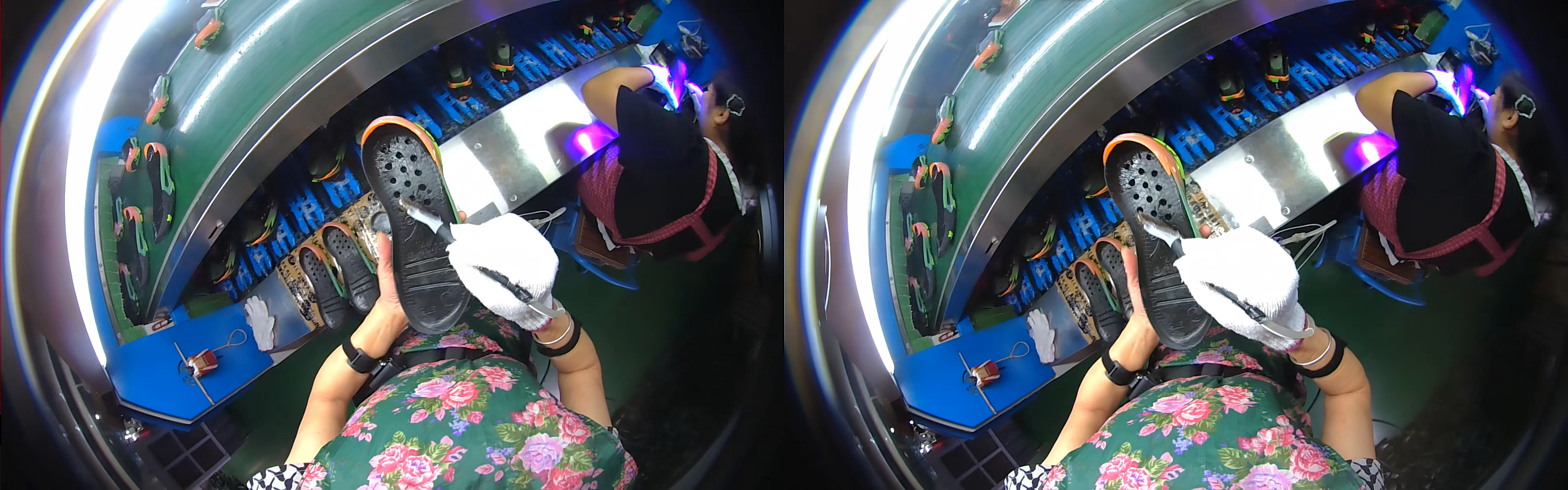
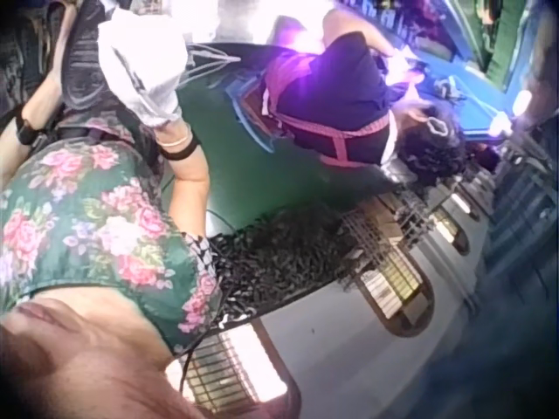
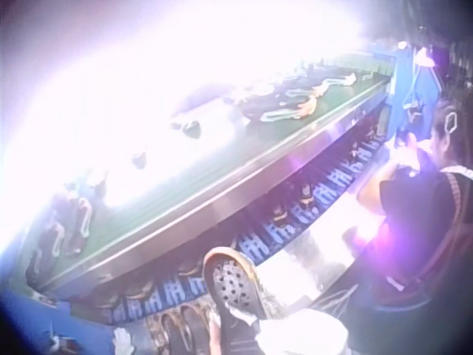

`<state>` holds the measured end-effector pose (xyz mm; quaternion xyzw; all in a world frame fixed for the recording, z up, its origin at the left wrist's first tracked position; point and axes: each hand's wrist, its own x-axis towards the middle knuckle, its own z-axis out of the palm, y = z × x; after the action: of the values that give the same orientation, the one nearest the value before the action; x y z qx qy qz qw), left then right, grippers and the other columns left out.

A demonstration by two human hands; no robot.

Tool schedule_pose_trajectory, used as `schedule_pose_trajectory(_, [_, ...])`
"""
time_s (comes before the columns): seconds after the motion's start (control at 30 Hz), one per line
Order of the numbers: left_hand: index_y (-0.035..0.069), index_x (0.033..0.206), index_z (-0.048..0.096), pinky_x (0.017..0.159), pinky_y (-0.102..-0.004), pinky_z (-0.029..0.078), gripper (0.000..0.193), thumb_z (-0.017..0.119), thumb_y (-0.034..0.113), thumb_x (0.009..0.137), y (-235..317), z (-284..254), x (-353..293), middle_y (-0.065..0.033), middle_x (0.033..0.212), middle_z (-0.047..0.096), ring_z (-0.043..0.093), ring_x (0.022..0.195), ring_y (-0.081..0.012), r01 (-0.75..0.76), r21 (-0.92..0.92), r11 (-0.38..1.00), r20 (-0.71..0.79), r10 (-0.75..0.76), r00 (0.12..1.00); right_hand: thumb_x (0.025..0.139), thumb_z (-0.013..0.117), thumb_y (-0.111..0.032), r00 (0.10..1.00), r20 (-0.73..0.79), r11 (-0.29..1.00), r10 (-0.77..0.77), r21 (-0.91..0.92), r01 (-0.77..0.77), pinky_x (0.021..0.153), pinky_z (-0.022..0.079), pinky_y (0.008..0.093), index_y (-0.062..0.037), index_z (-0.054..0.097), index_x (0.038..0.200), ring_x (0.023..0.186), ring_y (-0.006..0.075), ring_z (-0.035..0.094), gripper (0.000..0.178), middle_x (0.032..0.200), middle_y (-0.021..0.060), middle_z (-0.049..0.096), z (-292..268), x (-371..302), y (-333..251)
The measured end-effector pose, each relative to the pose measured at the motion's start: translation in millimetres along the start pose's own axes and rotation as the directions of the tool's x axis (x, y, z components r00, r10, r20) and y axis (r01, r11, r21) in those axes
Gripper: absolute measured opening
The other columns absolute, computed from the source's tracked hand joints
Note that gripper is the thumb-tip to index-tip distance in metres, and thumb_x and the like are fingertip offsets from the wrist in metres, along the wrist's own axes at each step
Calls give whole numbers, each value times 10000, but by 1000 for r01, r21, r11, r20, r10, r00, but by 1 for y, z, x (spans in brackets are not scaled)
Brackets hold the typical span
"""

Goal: Applying adhesive to the bottoms of shoe soles using a brush on a factory assembly line.

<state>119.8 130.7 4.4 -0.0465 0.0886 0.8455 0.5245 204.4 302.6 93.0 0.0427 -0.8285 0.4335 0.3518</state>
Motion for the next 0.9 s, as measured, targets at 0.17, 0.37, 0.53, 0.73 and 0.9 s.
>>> schedule_pose_trajectory(0.17, [124, 1560, 454, 1183, -578, 410, 960, 554, 805, 890, -2, -13, -7, -167, 1531, 539, 553, 1373, -365, 52, -235, 971, 31, -46, 998, 769, 791, -6, 994, 23, 992, -111, -52, 112, 825, 568, 393, -50, 797, 1097, 950, 292, 739, 331, 1092, 132, 782, 4, 22, -1])
schedule_pose_trajectory(0.37, [116, 1547, 461, 1199, -570, 381, 889, 604, 731, 922, -4, -28, -19, -147, 1520, 554, 523, 1403, -350, 47, 241, 969, -240, 12, 971, 896, 732, -61, 985, 165, 999, -50, 22, 47, 1002, 525, 420, -6, 673, 1318, 1180, 312, 669, 430, 1312, 143, 704, 25, -3, 7])
schedule_pose_trajectory(0.53, [129, 1528, 493, 1164, -527, 438, 814, 520, 724, 974, 0, -38, -12, -127, 1490, 585, 572, 1353, -325, -48, 36, 998, -61, 50, 997, 855, 758, -45, 999, 52, 998, 2, 55, -5, 940, 556, 430, -30, 742, 1207, 1036, 312, 724, 353, 1196, 150, 748, 18, 9, 2])
schedule_pose_trajectory(0.73, [101, 1500, 515, 1119, -499, 492, 839, 500, 750, 968, 6, -51, -13, -136, 1446, 611, 622, 1290, -310, -20, -2, 1000, -33, 20, 999, 926, 713, -80, 979, 199, 994, 37, 95, -57, 1052, 520, 407, -39, 689, 1299, 1160, 278, 689, 376, 1281, 132, 716, 33, -16, 4])
schedule_pose_trajectory(0.9, [79, 1592, 368, 1174, -537, 425, 1040, 468, 850, 900, 9, -10, 9, -228, 1548, 489, 522, 1391, -391, -117, 56, 992, -53, 120, 991, 916, 710, -72, 984, 176, 995, 26, 88, -42, 1083, 500, 419, -43, 662, 1348, 1193, 274, 669, 436, 1315, 129, 702, 29, -16, 11])
